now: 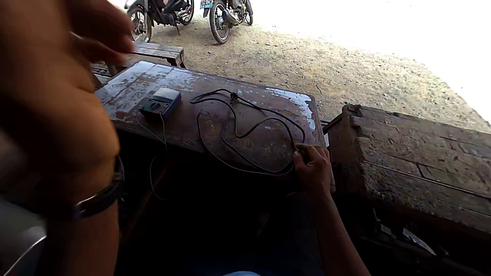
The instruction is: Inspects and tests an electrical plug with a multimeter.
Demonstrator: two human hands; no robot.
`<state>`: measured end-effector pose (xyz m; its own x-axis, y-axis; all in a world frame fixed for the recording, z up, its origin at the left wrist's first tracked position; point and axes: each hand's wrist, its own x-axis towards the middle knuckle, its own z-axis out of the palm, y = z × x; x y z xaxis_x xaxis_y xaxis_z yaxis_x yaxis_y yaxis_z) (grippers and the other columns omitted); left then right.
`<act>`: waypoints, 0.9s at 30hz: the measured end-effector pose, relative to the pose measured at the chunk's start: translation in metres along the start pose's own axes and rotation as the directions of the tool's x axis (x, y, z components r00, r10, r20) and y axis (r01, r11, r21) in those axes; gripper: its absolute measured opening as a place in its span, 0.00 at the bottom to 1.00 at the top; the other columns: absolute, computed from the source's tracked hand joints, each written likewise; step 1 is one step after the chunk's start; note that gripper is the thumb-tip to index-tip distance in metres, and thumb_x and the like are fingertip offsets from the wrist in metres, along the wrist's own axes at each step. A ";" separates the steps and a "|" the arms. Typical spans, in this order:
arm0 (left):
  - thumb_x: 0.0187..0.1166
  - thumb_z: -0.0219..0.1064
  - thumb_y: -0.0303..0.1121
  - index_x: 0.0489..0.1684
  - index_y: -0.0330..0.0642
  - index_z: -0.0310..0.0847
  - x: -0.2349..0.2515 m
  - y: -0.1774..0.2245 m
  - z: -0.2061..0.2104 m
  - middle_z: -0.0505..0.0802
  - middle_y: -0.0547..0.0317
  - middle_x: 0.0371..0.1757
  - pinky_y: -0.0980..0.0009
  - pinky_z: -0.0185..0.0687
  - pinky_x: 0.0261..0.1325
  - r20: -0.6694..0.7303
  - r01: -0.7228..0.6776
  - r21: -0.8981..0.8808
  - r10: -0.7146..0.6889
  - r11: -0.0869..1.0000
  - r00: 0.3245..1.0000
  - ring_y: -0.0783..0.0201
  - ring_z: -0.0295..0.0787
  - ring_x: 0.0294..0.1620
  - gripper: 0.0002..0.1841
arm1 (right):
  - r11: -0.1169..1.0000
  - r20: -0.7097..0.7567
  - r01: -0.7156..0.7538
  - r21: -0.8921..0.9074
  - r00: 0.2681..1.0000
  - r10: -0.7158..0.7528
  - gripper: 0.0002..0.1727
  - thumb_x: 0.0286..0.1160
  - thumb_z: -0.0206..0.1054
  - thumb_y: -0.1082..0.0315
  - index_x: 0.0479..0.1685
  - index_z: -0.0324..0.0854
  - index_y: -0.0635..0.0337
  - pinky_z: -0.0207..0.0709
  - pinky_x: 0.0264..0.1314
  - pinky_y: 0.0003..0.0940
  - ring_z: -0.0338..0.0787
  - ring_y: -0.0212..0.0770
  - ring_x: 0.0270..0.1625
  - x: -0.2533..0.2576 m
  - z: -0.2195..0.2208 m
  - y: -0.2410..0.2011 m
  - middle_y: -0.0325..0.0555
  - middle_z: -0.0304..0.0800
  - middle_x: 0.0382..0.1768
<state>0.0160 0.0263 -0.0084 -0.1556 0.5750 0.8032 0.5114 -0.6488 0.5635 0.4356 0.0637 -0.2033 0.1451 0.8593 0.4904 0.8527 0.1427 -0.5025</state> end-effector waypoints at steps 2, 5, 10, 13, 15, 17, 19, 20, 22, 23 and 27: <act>0.86 0.59 0.34 0.43 0.38 0.86 -0.010 -0.050 0.051 0.94 0.58 0.38 0.65 0.90 0.49 0.186 0.099 0.131 -0.123 0.986 0.975 0.69 0.91 0.39 0.12 | 1.000 0.011 -0.003 -0.013 1.000 0.003 0.17 0.80 0.65 0.62 0.63 0.88 0.57 0.75 0.70 0.62 0.83 0.63 0.68 0.001 -0.001 -0.003 0.60 0.89 0.59; 0.87 0.61 0.39 0.53 0.33 0.87 -0.038 -0.130 0.099 0.93 0.44 0.45 0.47 0.87 0.55 0.310 0.278 0.381 -0.405 0.882 0.860 0.52 0.92 0.46 0.16 | 0.999 0.030 -0.001 -0.047 1.000 0.002 0.21 0.82 0.63 0.58 0.67 0.86 0.59 0.73 0.73 0.64 0.81 0.65 0.70 0.001 -0.001 -0.006 0.62 0.88 0.62; 0.87 0.56 0.55 0.53 0.35 0.87 -0.043 -0.183 0.132 0.90 0.38 0.54 0.38 0.82 0.63 0.327 0.359 0.597 -0.626 0.718 0.708 0.41 0.89 0.59 0.28 | 0.997 0.028 0.018 -0.079 0.999 -0.016 0.21 0.83 0.61 0.53 0.62 0.88 0.58 0.72 0.75 0.59 0.82 0.61 0.70 -0.001 0.001 -0.010 0.58 0.89 0.60; 0.88 0.54 0.57 0.42 0.35 0.87 -0.031 -0.185 0.129 0.89 0.39 0.49 0.37 0.80 0.59 0.199 0.370 0.586 -0.570 0.721 0.797 0.41 0.87 0.57 0.30 | 0.995 0.008 0.038 -0.091 0.999 -0.037 0.22 0.83 0.61 0.53 0.60 0.89 0.58 0.71 0.75 0.58 0.83 0.61 0.69 -0.002 0.002 -0.009 0.58 0.90 0.58; 0.79 0.65 0.55 0.52 0.37 0.88 -0.016 -0.195 0.114 0.86 0.36 0.61 0.34 0.74 0.65 0.058 0.331 0.675 -0.494 0.660 0.867 0.35 0.78 0.70 0.26 | 0.992 0.027 0.033 -0.119 0.999 -0.030 0.21 0.83 0.61 0.53 0.61 0.89 0.58 0.71 0.75 0.59 0.82 0.62 0.70 -0.002 0.001 -0.011 0.59 0.89 0.58; 0.65 0.75 0.56 0.71 0.38 0.80 0.000 -0.223 0.091 0.77 0.30 0.76 0.27 0.67 0.67 0.036 0.308 0.782 -0.534 0.541 0.845 0.28 0.66 0.80 0.38 | 0.989 0.046 0.037 -0.146 0.998 -0.030 0.21 0.83 0.60 0.54 0.60 0.89 0.58 0.70 0.75 0.60 0.81 0.64 0.70 -0.003 0.000 -0.013 0.61 0.89 0.59; 0.56 0.80 0.64 0.83 0.40 0.68 0.006 -0.249 0.069 0.73 0.25 0.80 0.21 0.62 0.69 0.088 0.348 0.820 -0.702 0.454 0.707 0.22 0.62 0.82 0.54 | 0.987 0.063 0.041 -0.156 0.998 -0.032 0.22 0.84 0.60 0.53 0.59 0.89 0.59 0.70 0.75 0.62 0.81 0.65 0.70 -0.002 0.000 -0.013 0.62 0.89 0.59; 0.54 0.81 0.66 0.86 0.43 0.65 0.008 -0.256 0.061 0.75 0.25 0.79 0.21 0.63 0.71 0.105 0.389 0.812 -0.766 0.434 0.634 0.23 0.63 0.83 0.57 | 0.987 0.066 0.042 -0.155 0.997 -0.033 0.22 0.84 0.59 0.52 0.59 0.89 0.59 0.69 0.76 0.61 0.81 0.65 0.71 -0.002 0.000 -0.013 0.62 0.89 0.59; 0.49 0.85 0.63 0.82 0.40 0.67 0.009 -0.257 0.052 0.81 0.24 0.72 0.22 0.67 0.69 0.113 0.429 0.789 -0.790 0.440 0.602 0.23 0.70 0.78 0.57 | 0.989 0.056 0.039 -0.141 0.998 -0.031 0.22 0.83 0.60 0.52 0.60 0.89 0.59 0.68 0.77 0.61 0.81 0.65 0.71 -0.002 0.001 -0.014 0.62 0.89 0.59; 0.46 0.87 0.61 0.79 0.38 0.70 0.007 -0.250 0.050 0.84 0.24 0.67 0.24 0.70 0.68 0.108 0.433 0.781 -0.781 0.449 0.615 0.24 0.75 0.74 0.56 | 0.991 0.046 0.033 -0.127 0.999 -0.027 0.22 0.83 0.61 0.52 0.60 0.89 0.58 0.67 0.77 0.61 0.81 0.65 0.71 -0.002 0.001 -0.013 0.61 0.89 0.59; 0.46 0.87 0.61 0.69 0.36 0.74 -0.030 -0.193 0.030 0.92 0.38 0.46 0.34 0.82 0.53 0.042 0.529 0.556 -0.657 0.641 0.752 0.39 0.90 0.48 0.51 | 1.000 -0.009 0.024 0.000 1.000 -0.024 0.25 0.75 0.70 0.50 0.64 0.87 0.57 0.67 0.77 0.59 0.77 0.62 0.74 -0.001 -0.005 -0.007 0.60 0.84 0.67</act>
<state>-0.0522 0.1492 -0.1471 -0.4179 0.8800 0.2257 0.7154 0.1656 0.6788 0.4319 0.0594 -0.1972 0.1290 0.8512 0.5088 0.8560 0.1634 -0.4905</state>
